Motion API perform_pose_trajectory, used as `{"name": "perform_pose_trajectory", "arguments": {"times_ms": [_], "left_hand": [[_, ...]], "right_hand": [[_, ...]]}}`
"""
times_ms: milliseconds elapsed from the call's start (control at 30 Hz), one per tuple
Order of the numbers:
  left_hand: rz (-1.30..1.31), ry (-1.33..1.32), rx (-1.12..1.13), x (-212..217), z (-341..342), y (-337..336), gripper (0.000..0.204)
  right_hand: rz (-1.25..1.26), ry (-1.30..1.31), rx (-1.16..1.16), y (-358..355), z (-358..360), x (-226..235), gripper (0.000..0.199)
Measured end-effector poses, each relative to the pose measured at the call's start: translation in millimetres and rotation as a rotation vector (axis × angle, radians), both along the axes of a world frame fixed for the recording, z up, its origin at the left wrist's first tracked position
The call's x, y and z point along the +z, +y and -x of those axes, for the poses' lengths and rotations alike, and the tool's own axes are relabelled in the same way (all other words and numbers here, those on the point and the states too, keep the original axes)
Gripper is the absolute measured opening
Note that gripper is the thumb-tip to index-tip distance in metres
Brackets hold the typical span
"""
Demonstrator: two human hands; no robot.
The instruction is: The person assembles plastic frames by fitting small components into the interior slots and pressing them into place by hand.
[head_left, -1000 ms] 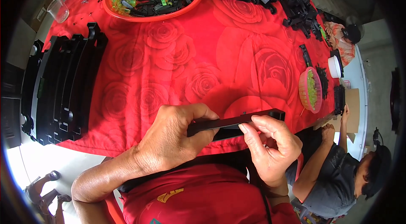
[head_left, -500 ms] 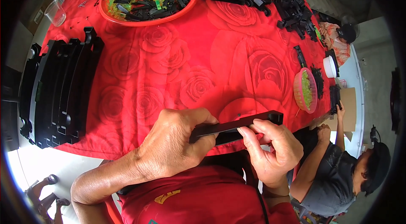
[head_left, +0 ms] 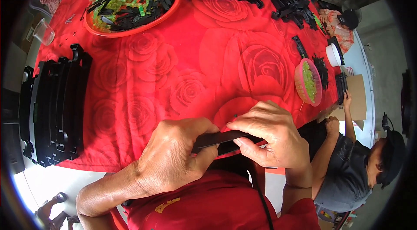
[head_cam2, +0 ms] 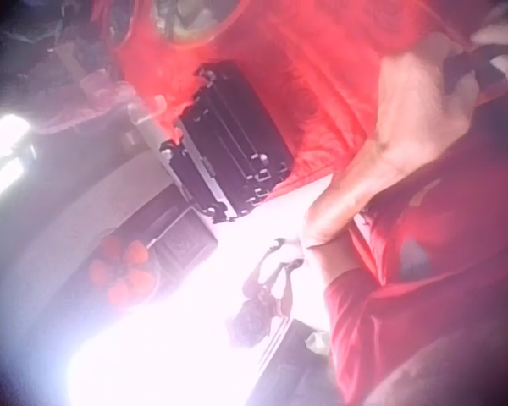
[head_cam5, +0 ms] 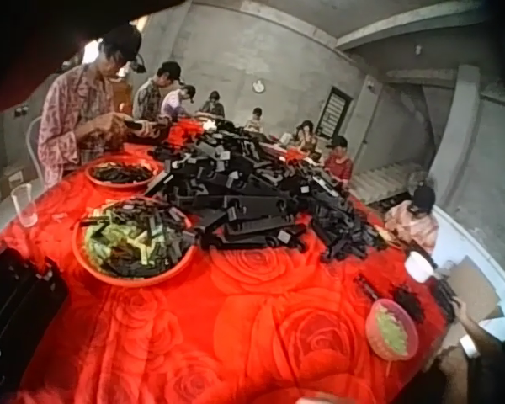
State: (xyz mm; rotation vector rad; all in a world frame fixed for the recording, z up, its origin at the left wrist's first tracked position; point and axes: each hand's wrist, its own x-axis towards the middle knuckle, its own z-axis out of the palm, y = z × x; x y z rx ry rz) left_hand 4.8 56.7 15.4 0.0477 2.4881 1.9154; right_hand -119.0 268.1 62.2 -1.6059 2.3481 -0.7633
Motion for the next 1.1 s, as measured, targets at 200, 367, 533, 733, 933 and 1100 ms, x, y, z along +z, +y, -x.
{"name": "perform_pose_trajectory", "arguments": {"times_ms": [200, 367, 533, 733, 933, 1100], "left_hand": [[0.000, 0.003, -0.034, 2.0, 2.2, 2.8, 0.020], [-0.005, -0.052, -0.070, 6.7, 2.7, 4.5, 0.021], [-0.042, -0.132, -0.123, 9.0, 6.2, 2.7, 0.019], [-0.071, -0.179, -0.141, 7.4, 8.9, 2.4, 0.017], [-0.070, -0.173, -0.168, 7.1, 10.1, 4.3, 0.016], [-0.067, -0.163, -0.124, 1.6, 11.4, 4.3, 0.014]], "right_hand": [[0.006, -0.108, 0.060, 4.2, 5.3, -0.2, 0.025], [-0.045, -0.064, 0.154, 10.1, 6.8, 0.5, 0.026], [-0.058, -0.075, 0.171, 11.4, 6.6, -2.0, 0.024], [-0.092, -0.158, 0.156, 12.3, 9.0, 0.5, 0.023], [-0.143, -0.208, 0.142, 12.9, 8.4, 4.0, 0.021], [-0.190, -0.161, 0.121, 11.7, 9.1, 8.0, 0.031]]}}
